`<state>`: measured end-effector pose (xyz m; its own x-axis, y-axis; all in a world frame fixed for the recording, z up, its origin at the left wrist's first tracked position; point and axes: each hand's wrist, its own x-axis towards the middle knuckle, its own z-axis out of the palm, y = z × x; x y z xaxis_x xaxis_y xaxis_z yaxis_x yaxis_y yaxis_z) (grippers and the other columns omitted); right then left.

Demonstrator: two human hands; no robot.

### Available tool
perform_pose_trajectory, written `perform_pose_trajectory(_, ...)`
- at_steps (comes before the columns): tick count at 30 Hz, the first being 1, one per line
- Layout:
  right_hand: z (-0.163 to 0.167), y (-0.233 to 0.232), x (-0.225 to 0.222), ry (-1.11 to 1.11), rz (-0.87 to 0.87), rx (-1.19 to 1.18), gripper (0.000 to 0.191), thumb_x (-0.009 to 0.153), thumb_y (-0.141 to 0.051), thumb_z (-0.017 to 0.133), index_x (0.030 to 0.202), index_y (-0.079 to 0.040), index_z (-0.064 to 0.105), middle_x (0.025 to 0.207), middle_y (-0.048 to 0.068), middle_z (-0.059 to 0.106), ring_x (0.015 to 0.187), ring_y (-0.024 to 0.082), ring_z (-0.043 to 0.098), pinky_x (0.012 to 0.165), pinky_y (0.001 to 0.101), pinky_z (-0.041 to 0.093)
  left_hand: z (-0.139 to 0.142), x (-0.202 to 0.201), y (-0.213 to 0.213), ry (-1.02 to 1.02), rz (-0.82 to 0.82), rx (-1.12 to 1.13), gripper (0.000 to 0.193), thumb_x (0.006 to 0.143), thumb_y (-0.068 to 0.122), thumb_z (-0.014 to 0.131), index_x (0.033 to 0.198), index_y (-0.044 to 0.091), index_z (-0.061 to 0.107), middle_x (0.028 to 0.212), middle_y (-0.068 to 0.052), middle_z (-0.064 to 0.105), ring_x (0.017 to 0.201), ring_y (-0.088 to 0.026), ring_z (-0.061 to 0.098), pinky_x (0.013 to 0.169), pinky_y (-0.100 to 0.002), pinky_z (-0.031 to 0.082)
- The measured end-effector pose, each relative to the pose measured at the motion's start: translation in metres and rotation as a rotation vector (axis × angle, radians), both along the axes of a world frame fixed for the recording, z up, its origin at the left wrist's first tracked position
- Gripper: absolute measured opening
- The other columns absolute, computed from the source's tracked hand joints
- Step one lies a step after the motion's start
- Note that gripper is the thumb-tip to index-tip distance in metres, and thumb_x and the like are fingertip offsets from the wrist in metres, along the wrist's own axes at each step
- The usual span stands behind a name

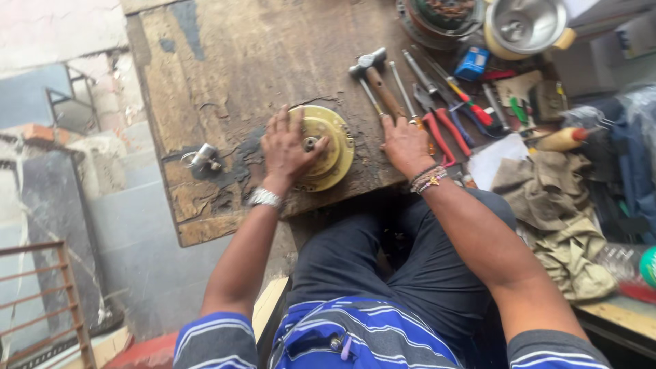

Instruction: The person disassembles a yellow circular electromechanical component on a wooden workbench. They use a hammer and screwdriver to remove fasteners, separate the housing from the internal rotor, and inspect the parts. The person then reassembles the component and secures it with the hammer.

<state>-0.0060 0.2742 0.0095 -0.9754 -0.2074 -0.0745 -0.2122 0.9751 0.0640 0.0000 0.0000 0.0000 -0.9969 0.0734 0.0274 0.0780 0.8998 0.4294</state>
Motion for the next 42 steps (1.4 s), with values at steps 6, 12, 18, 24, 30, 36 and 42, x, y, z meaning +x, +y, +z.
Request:
perform_pose_trajectory(6,0.021,0.007,-0.018,0.224,-0.112,-0.131,0.040,0.084,-0.025,0.080,0.116,-0.012,0.063,0.106,0.012,0.064,0.097,0.032,0.068,0.077,0.0443,0.057,-0.010,-0.015,0.004,0.082,-0.021,0.006,0.077,0.083,0.066,0.061,0.144,0.019,0.059,0.155,-0.017,0.043,0.140,-0.040,0.038,0.107,-0.060,0.035)
perform_pose_trajectory(12,0.062,0.032,0.003,0.478,0.120,-0.809,0.037,0.094,-0.008,0.085,0.123,-0.007,0.062,0.122,0.015,0.060,0.113,0.027,0.064,0.095,0.0381,0.057,-0.011,-0.024,0.032,-0.076,-0.103,-0.014,0.073,0.083,0.071,0.062,0.138,0.023,0.062,0.152,-0.020,0.042,0.136,-0.041,0.039,0.096,-0.058,0.040)
perform_pose_trajectory(18,0.055,0.020,0.022,0.399,0.153,-1.496,0.052,0.116,0.001,0.065,0.154,-0.012,0.032,0.132,0.013,0.064,0.116,0.020,0.069,0.109,0.0329,0.060,-0.009,-0.019,0.058,0.022,-0.134,0.083,0.070,0.078,0.067,0.068,0.133,0.024,0.066,0.152,-0.019,0.044,0.131,-0.040,0.043,0.100,-0.058,0.038)
perform_pose_trajectory(24,0.006,0.031,0.058,0.454,0.050,-1.349,0.076,0.108,0.008,0.069,0.163,-0.014,0.021,0.126,0.011,0.061,0.104,0.015,0.068,0.091,0.0295,0.063,-0.058,-0.003,0.065,0.064,-0.179,0.096,0.072,0.075,0.067,0.070,0.130,0.022,0.069,0.145,-0.019,0.049,0.129,-0.041,0.045,0.097,-0.059,0.039)
perform_pose_trajectory(30,0.003,0.020,0.066,0.439,0.091,-1.238,0.064,0.109,0.010,0.062,0.157,-0.012,0.027,0.126,0.010,0.058,0.109,0.015,0.066,0.097,0.0306,0.063,-0.093,0.008,0.062,0.195,-0.231,0.155,0.068,0.077,0.066,0.072,0.127,0.021,0.072,0.145,-0.020,0.049,0.127,-0.041,0.046,0.094,-0.058,0.042)
perform_pose_trajectory(36,0.107,0.020,0.008,0.540,0.054,-1.014,0.060,0.096,0.002,0.068,0.147,-0.007,0.037,0.122,0.012,0.065,0.099,0.016,0.072,0.082,0.0287,0.063,-0.012,-0.026,0.074,0.171,-0.239,0.108,0.069,0.074,0.068,0.070,0.125,0.022,0.071,0.147,-0.016,0.049,0.128,-0.040,0.047,0.094,-0.059,0.042)
perform_pose_trajectory(42,0.096,0.022,0.022,0.572,0.169,-0.899,0.065,0.090,0.004,0.069,0.147,-0.014,0.042,0.122,0.013,0.066,0.101,0.025,0.071,0.080,0.0347,0.061,-0.010,-0.005,0.067,0.045,-0.285,0.084,0.070,0.082,0.066,0.068,0.138,0.025,0.064,0.156,-0.018,0.040,0.139,-0.041,0.036,0.100,-0.058,0.038)
